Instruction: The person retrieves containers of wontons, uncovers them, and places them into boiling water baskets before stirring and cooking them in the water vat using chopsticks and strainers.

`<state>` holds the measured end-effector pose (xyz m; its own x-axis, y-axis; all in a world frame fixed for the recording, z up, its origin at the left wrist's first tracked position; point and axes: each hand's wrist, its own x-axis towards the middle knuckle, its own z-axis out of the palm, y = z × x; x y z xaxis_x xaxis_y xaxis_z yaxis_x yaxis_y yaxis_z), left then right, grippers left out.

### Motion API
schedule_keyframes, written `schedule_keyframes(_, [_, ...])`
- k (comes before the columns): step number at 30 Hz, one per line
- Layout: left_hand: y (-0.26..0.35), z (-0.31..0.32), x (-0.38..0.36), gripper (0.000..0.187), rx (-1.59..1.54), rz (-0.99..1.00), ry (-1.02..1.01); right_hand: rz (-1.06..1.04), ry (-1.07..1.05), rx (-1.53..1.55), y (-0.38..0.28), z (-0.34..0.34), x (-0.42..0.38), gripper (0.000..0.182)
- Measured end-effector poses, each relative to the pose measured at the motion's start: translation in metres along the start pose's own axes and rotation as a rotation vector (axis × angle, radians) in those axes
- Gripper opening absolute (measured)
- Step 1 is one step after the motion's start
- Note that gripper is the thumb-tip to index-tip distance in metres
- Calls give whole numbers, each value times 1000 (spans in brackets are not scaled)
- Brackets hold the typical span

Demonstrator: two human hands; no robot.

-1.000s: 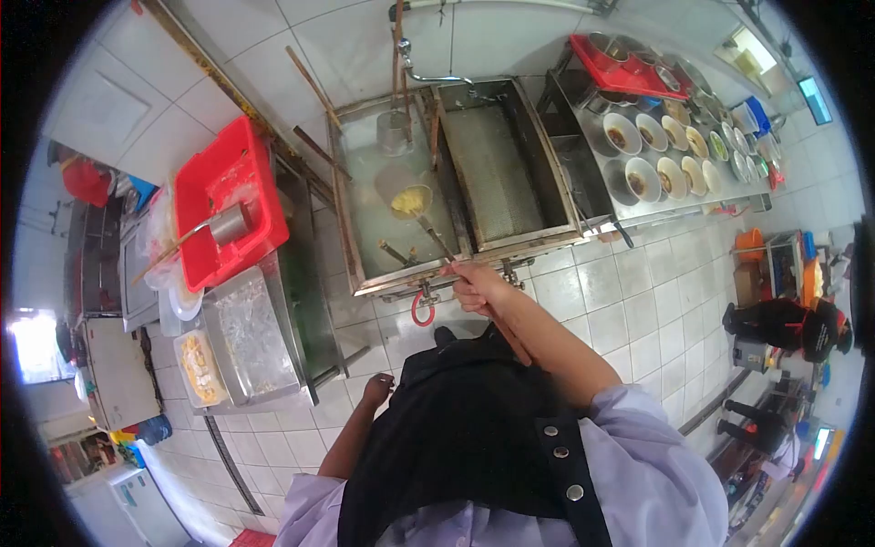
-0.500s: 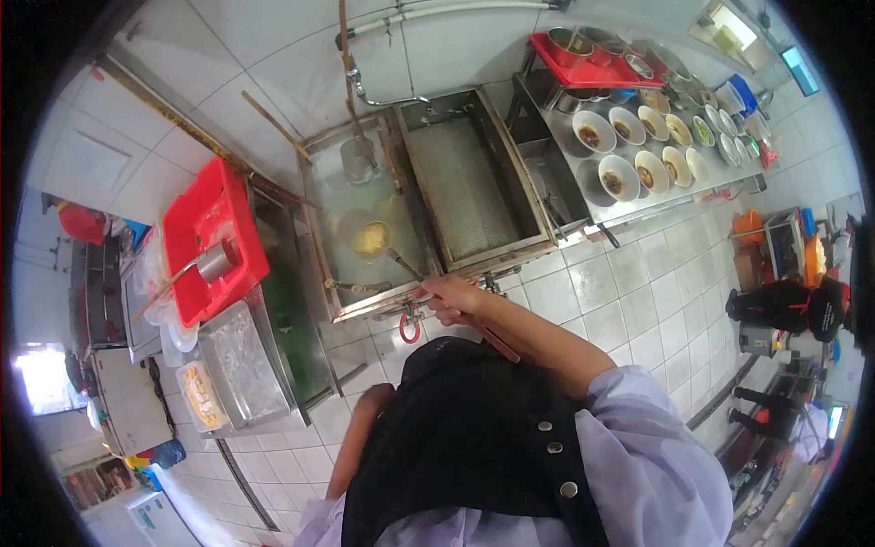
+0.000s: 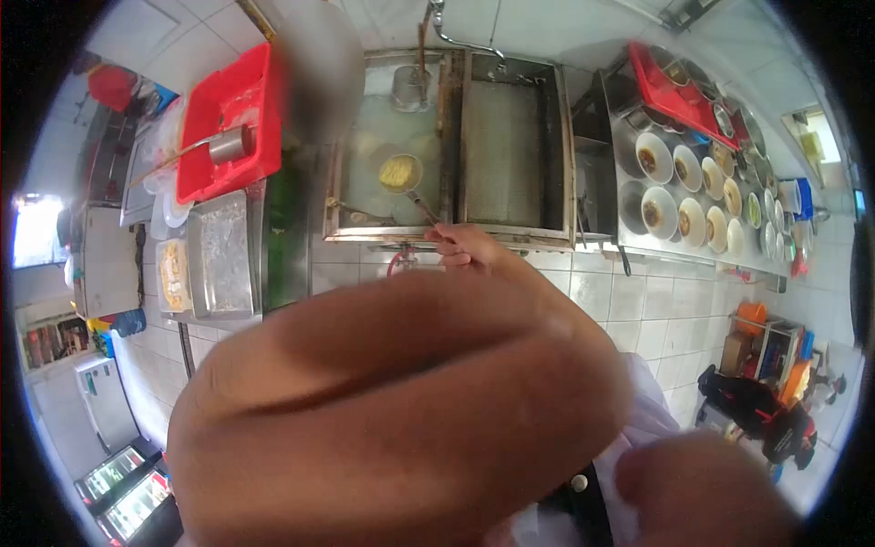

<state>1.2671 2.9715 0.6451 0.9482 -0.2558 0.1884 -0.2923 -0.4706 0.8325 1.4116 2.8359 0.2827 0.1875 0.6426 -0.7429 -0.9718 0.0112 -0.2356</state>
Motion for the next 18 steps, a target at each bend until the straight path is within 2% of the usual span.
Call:
schedule_keyframes(4, [11,-1,28,11,-58,-85,-96,-67,-250,-221,7,-39,1,33])
schedule_keyframes(7, [18,-1,49,15,-114,-155,-168,-66,-233,-277,-4,-34,-22,34])
schedule_keyframes(8, [19,0,55,17,-141,-190,-191,-97,-259,-351,-4,-37,-17,35])
schedule_keyframes(11, [8,17,67,22,-191,-323,-288,-74,-145,-374,1,-39,17,35])
schedule_keyframes(13, [-19,40,67,17,-69,-189,-364,-112,-220,-285,0,-53,32,35])
schedule_keyframes(15, [-42,54,74,27,-37,35,-486,-168,-243,-274,4,-61,8,34])
schedule_keyframes(16, [-55,60,78,34,-47,168,-560,-116,-270,-230,-1,-67,-20,32])
schedule_keyframes(18, [-85,73,73,44,-203,106,-636,-115,-252,-110,-10,-71,-92,31])
